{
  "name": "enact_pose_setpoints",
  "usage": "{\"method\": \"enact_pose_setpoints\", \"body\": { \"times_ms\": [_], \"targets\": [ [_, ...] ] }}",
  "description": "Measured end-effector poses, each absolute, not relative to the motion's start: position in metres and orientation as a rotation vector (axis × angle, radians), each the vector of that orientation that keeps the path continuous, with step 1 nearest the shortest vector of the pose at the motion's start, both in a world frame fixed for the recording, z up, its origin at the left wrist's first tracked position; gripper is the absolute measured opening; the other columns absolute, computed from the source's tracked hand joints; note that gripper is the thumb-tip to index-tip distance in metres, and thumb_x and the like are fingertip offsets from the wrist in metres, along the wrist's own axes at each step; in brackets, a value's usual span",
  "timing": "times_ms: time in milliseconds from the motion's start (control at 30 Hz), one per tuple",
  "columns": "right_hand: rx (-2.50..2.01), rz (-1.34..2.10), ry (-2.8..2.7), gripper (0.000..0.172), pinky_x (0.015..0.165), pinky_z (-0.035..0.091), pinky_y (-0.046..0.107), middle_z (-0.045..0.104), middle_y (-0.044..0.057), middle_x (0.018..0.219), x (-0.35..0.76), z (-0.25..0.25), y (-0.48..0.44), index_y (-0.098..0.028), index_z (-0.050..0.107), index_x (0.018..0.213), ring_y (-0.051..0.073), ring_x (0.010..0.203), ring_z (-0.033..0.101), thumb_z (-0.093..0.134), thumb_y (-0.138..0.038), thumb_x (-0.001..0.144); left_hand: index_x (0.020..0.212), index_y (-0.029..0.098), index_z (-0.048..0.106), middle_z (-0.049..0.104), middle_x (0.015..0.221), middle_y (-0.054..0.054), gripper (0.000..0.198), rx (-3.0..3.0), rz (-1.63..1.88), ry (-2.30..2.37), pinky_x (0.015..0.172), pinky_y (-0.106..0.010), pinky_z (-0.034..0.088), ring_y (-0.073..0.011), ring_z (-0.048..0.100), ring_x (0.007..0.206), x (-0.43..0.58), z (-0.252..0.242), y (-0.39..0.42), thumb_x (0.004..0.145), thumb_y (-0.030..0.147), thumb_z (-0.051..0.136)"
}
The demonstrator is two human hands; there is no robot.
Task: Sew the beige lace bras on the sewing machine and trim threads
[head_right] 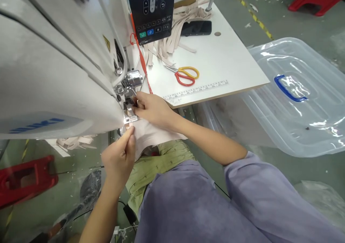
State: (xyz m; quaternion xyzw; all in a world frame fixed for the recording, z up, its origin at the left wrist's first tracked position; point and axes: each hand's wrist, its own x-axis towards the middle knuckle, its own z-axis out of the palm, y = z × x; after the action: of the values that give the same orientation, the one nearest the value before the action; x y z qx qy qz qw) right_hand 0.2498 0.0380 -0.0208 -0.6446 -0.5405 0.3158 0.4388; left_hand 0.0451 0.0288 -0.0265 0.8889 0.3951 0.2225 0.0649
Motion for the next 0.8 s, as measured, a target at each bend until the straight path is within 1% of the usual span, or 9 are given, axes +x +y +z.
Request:
{"method": "enact_pose_setpoints", "body": {
  "times_ms": [133,333,467,600,733,800],
  "targets": [
    [-1.564,0.771,-1.346,0.022,0.055,0.028,0.028,0.048,-0.006,0.058,0.2497,-0.0228,0.0388,-0.022,0.043,0.076,0.012,0.054,0.041,0.061,-0.033,0.084,0.109,0.021,0.077,0.061,0.05,0.002,0.033,2.697,0.644,1.194,0.048,-0.025,0.026,-0.0107,0.05,0.045,0.0448,-0.0263,0.0302,0.101,0.032,0.047],
    [-1.519,0.755,-1.362,0.021,0.052,0.028,0.027,0.045,-0.007,0.054,0.2499,-0.0244,0.0417,-0.022,0.046,0.077,0.011,0.052,0.04,0.06,-0.035,0.084,0.104,0.02,0.079,0.06,0.048,0.002,0.036,2.72,0.639,1.173,0.048,-0.025,0.027,-0.0104,0.05,0.044,0.044,-0.0248,0.0322,0.101,0.033,0.045],
    [-1.556,0.76,-1.368,0.016,0.055,0.033,0.027,0.046,-0.006,0.054,0.2499,-0.0219,0.042,-0.022,0.051,0.081,0.013,0.055,0.043,0.06,-0.035,0.084,0.101,0.02,0.079,0.06,0.049,0.001,0.038,2.725,0.611,1.188,0.048,-0.025,0.027,-0.0108,0.05,0.044,0.0441,-0.0219,0.0322,0.102,0.033,0.044],
    [-1.615,0.757,-1.381,0.013,0.061,0.041,0.029,0.051,-0.005,0.058,0.2491,-0.0192,0.0403,-0.022,0.058,0.09,0.017,0.061,0.05,0.058,-0.034,0.086,0.102,0.02,0.079,0.061,0.049,0.001,0.037,2.733,0.597,1.197,0.048,-0.025,0.026,-0.0115,0.05,0.044,0.0439,-0.0194,0.0324,0.101,0.033,0.044],
    [-1.643,0.724,-1.414,0.017,0.066,0.046,0.029,0.059,-0.003,0.066,0.2488,-0.0203,0.0386,-0.023,0.062,0.101,0.018,0.067,0.055,0.055,-0.033,0.088,0.104,0.021,0.079,0.063,0.051,0.0,0.035,2.753,0.602,1.211,0.048,-0.026,0.026,-0.0128,0.054,0.047,0.0399,-0.0198,0.0337,0.101,0.032,0.046],
    [-1.652,0.723,-1.42,0.02,0.068,0.047,0.03,0.06,-0.002,0.069,0.2485,-0.0219,0.038,-0.023,0.063,0.104,0.018,0.069,0.056,0.054,-0.035,0.089,0.104,0.021,0.079,0.063,0.051,0.0,0.034,2.761,0.631,1.237,0.049,-0.026,0.026,-0.0131,0.054,0.046,0.0367,-0.0212,0.0349,0.1,0.032,0.047]
  ]
}}
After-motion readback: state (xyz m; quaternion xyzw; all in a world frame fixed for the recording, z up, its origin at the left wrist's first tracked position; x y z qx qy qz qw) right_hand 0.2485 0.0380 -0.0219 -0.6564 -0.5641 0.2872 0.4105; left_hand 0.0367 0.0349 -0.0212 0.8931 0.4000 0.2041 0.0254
